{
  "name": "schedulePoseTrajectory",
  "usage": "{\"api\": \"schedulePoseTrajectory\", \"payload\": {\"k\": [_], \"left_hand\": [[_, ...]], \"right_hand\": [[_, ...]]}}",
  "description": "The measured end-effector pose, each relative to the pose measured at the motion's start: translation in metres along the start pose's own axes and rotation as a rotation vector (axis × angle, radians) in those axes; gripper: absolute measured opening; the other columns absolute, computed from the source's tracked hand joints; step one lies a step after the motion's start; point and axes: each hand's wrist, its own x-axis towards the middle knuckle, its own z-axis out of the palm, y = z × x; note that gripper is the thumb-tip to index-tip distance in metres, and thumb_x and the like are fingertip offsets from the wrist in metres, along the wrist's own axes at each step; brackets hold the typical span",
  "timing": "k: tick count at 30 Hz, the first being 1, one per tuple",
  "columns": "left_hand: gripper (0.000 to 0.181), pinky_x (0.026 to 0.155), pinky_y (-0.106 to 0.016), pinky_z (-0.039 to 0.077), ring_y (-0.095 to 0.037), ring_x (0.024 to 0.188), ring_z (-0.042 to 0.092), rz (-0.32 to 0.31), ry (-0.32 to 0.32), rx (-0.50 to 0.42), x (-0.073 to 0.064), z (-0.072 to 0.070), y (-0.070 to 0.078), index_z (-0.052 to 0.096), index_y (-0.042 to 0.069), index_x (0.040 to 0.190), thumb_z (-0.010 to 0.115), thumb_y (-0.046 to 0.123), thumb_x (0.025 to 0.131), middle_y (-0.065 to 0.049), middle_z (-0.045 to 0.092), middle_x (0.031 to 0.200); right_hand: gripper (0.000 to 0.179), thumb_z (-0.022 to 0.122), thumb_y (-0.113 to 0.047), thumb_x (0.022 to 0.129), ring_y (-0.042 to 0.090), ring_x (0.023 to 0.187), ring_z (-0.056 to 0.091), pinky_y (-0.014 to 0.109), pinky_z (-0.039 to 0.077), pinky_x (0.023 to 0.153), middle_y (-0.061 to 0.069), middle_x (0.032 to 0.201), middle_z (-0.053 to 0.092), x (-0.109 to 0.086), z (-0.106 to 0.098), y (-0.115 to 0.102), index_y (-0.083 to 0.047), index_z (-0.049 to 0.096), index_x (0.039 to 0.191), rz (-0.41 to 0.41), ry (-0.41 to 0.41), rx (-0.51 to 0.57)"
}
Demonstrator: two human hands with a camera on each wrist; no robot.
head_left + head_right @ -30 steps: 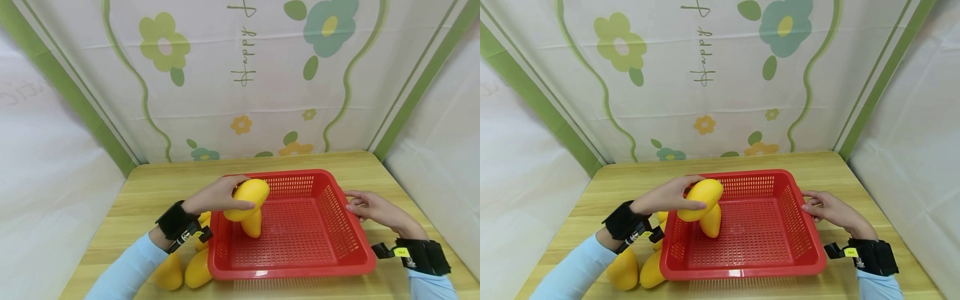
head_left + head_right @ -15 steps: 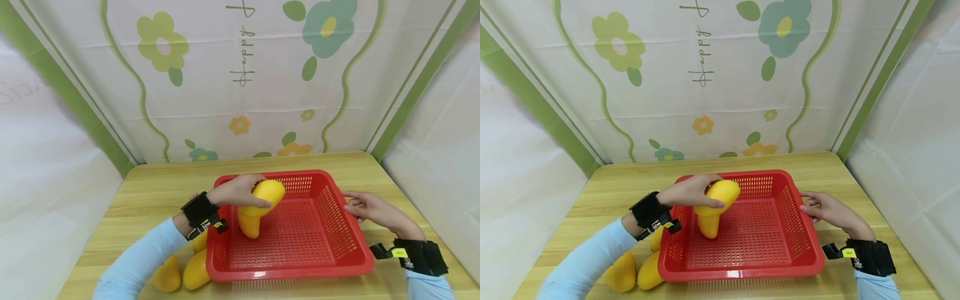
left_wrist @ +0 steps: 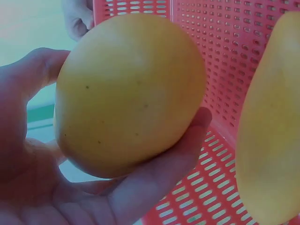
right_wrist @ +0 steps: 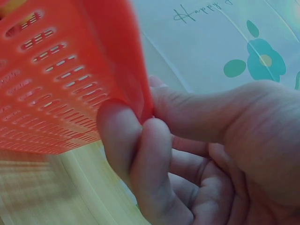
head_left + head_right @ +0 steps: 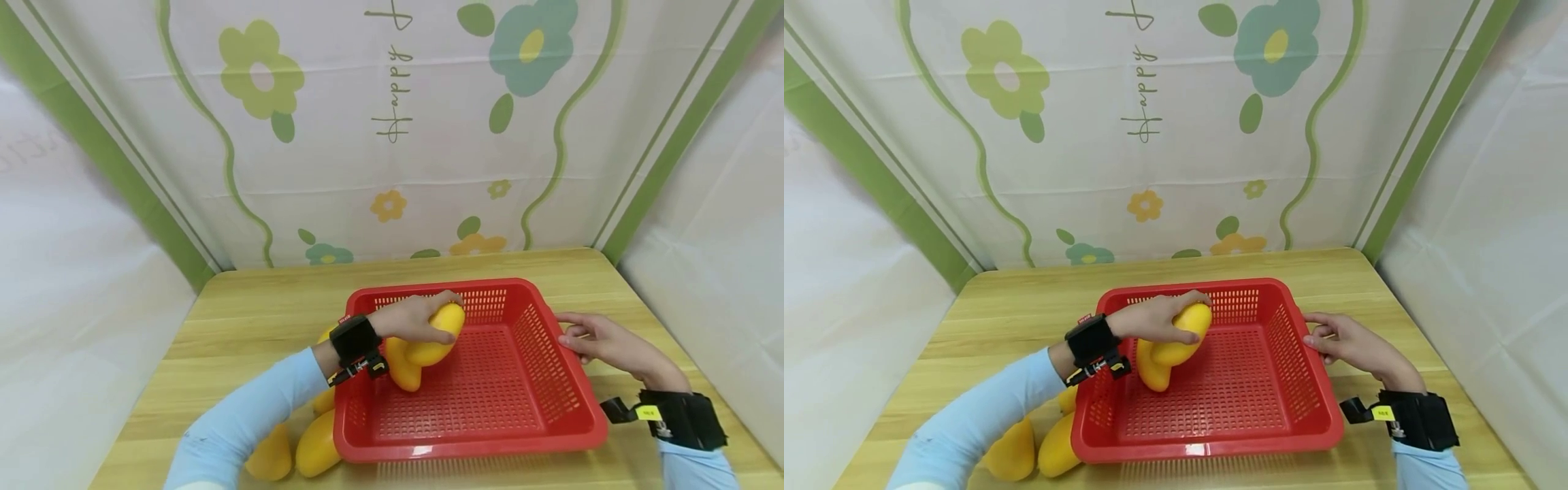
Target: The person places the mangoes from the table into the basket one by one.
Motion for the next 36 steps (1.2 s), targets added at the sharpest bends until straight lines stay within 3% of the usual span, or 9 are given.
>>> {"api": "schedulePoseTrajectory", "payload": {"k": [6, 15, 19, 24, 30, 36], "left_hand": [[0.057, 0.066, -0.024, 0.045, -0.016, 0.077, 0.056, -0.033, 0.000, -0.015, 0.009, 0.005, 0.000, 0.037, 0.023, 0.139, 0.068, 0.035, 0.093, -0.006, 0.059, 0.096], [0.072, 0.064, -0.025, 0.047, -0.015, 0.073, 0.059, -0.146, 0.009, -0.018, 0.020, 0.021, 0.002, 0.031, 0.015, 0.142, 0.074, 0.038, 0.089, -0.003, 0.061, 0.088], [0.086, 0.061, -0.026, 0.050, -0.015, 0.069, 0.061, -0.197, 0.013, 0.015, 0.023, 0.026, 0.004, 0.022, 0.012, 0.152, 0.075, 0.038, 0.089, -0.003, 0.063, 0.086], [0.103, 0.067, -0.025, 0.050, -0.014, 0.075, 0.063, -0.262, -0.004, 0.050, 0.023, 0.031, 0.002, 0.005, 0.010, 0.160, 0.073, 0.040, 0.090, -0.004, 0.066, 0.095], [0.094, 0.066, -0.026, 0.046, -0.018, 0.078, 0.066, -0.292, -0.024, 0.175, 0.023, 0.037, -0.001, 0.012, 0.005, 0.159, 0.068, 0.043, 0.093, -0.010, 0.070, 0.101], [0.083, 0.060, -0.027, 0.041, -0.016, 0.067, 0.057, -0.373, -0.029, 0.238, 0.024, 0.038, -0.003, 0.019, 0.009, 0.158, 0.063, 0.041, 0.096, -0.005, 0.067, 0.090]], "right_hand": [[0.059, 0.048, -0.010, 0.105, 0.019, 0.079, 0.072, 0.037, 0.060, 0.069, 0.009, 0.101, 0.072, 0.000, 0.000, 0.000, 0.022, 0.020, 0.146, 0.000, 0.000, -0.001], [0.060, 0.049, -0.011, 0.105, 0.018, 0.079, 0.072, 0.036, 0.060, 0.068, 0.008, 0.101, 0.072, 0.000, 0.000, 0.000, 0.021, 0.021, 0.146, 0.025, 0.019, -0.019], [0.060, 0.050, -0.012, 0.104, 0.018, 0.078, 0.071, 0.036, 0.059, 0.068, 0.009, 0.101, 0.072, 0.000, 0.001, 0.000, 0.020, 0.022, 0.146, 0.032, 0.025, -0.020], [0.060, 0.050, -0.013, 0.104, 0.017, 0.077, 0.071, 0.035, 0.059, 0.068, 0.012, 0.101, 0.072, 0.001, 0.002, 0.000, 0.020, 0.022, 0.146, 0.042, 0.024, -0.017], [0.059, 0.050, -0.012, 0.104, 0.017, 0.076, 0.071, 0.035, 0.059, 0.067, 0.013, 0.099, 0.071, 0.003, 0.003, 0.000, 0.020, 0.023, 0.146, 0.030, 0.025, -0.030], [0.059, 0.050, -0.013, 0.105, 0.017, 0.077, 0.071, 0.035, 0.059, 0.067, 0.011, 0.099, 0.072, 0.001, 0.002, 0.001, 0.020, 0.023, 0.146, 0.040, 0.023, -0.027]]}}
